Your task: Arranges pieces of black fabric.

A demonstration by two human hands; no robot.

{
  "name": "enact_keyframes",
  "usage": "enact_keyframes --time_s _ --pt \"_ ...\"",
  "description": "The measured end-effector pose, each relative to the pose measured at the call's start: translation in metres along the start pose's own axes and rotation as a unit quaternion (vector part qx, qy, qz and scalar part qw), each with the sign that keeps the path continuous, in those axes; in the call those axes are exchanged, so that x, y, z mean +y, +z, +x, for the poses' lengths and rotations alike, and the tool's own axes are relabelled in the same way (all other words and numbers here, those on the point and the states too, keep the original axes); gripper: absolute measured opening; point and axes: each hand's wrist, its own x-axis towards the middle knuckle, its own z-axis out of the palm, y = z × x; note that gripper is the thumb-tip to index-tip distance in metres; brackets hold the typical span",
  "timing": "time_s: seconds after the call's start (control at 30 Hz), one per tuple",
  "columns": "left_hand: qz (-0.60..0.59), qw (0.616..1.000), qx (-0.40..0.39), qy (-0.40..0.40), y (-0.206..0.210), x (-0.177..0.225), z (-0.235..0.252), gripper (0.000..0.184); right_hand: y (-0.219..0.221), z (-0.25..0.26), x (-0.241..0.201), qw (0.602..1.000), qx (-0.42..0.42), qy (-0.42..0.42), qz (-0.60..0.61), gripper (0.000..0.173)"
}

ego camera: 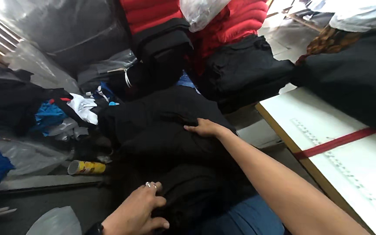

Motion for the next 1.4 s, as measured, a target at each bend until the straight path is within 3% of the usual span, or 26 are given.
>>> enact_keyframes --time_s 0.1,0.2,0.3,0.4,0.47,0.53,0.57,0.63,0.7,0.77,0.87,0.97,1.07,1.13,1.2,1.27,1.33,1.4 --pt "0.062 0.997 0.036 0.005 -0.066 0.007 0.002 0.012 0.006 -0.006 0.0 1.0 0.018 0.001 0.004 0.087" --pt "0.08 0.987 0.136 0.029 -0.138 0.007 0.038 0.032 0.009 -0.021 0.003 0.999 0.042 -0.02 0.003 0.095" --pt "0.062 0.979 0.191 0.042 -0.166 -0.021 0.101 0.035 0.008 -0.041 0.0 0.997 0.058 -0.05 0.033 0.108" --pt "-0.003 0.967 0.255 0.017 -0.145 -0.052 0.161 0.035 0.017 -0.061 -0.019 0.996 0.087 -0.011 -0.029 0.129" --pt "0.057 0.937 0.344 -0.021 -0.109 -0.055 0.181 0.036 0.022 -0.053 -0.021 0.993 0.092 0.033 -0.065 0.117" --pt "0.107 0.894 0.435 -0.003 -0.07 -0.037 0.165 0.035 0.015 -0.038 -0.018 0.994 0.072 0.052 -0.061 0.096" --pt "0.087 0.89 0.447 0.027 -0.051 -0.021 0.146 0.031 0.011 -0.031 -0.016 0.996 0.051 0.058 -0.054 0.094" --pt "0.022 0.933 0.355 0.056 -0.012 0.008 0.097 0.036 0.006 -0.019 -0.012 0.996 0.027 0.065 -0.047 0.096" --pt "-0.011 0.987 0.161 -0.011 0.022 0.014 0.053 0.057 0.006 -0.012 -0.01 0.997 0.023 0.062 -0.042 0.098" --pt "-0.033 0.995 0.057 -0.07 0.035 0.004 0.024 0.066 0.009 -0.011 -0.01 0.997 0.028 0.056 -0.038 0.099" --pt "-0.001 0.998 -0.016 -0.056 0.008 0.005 0.006 0.061 0.014 -0.019 -0.008 0.997 0.04 0.042 -0.042 0.096" --pt "0.012 0.999 0.053 -0.003 -0.068 0.006 0.02 0.012 0.015 -0.03 -0.008 0.998 0.05 0.013 -0.047 0.101" --pt "0.022 0.987 0.151 0.054 -0.138 -0.004 0.057 0.029 0.017 -0.046 -0.005 0.997 0.065 -0.048 0.016 0.105" --pt "0.008 0.982 0.176 0.075 -0.156 -0.02 0.095 0.036 0.02 -0.055 -0.008 0.993 0.081 -0.083 0.023 0.111" --pt "-0.023 0.978 0.195 0.074 -0.151 -0.037 0.136 0.036 0.028 -0.057 -0.013 0.991 0.109 -0.074 -0.025 0.122" --pt "-0.006 0.961 0.274 0.032 -0.124 -0.049 0.164 0.031 0.031 -0.051 -0.015 0.992 0.107 -0.029 -0.061 0.113" --pt "0.077 0.914 0.398 -0.007 -0.084 -0.044 0.165 0.029 0.024 -0.04 -0.015 0.994 0.088 0.004 -0.064 0.098" --pt "0.074 0.893 0.441 0.037 -0.044 -0.018 0.138 0.027 0.015 -0.029 -0.013 0.997 0.054 0.022 -0.054 0.095"
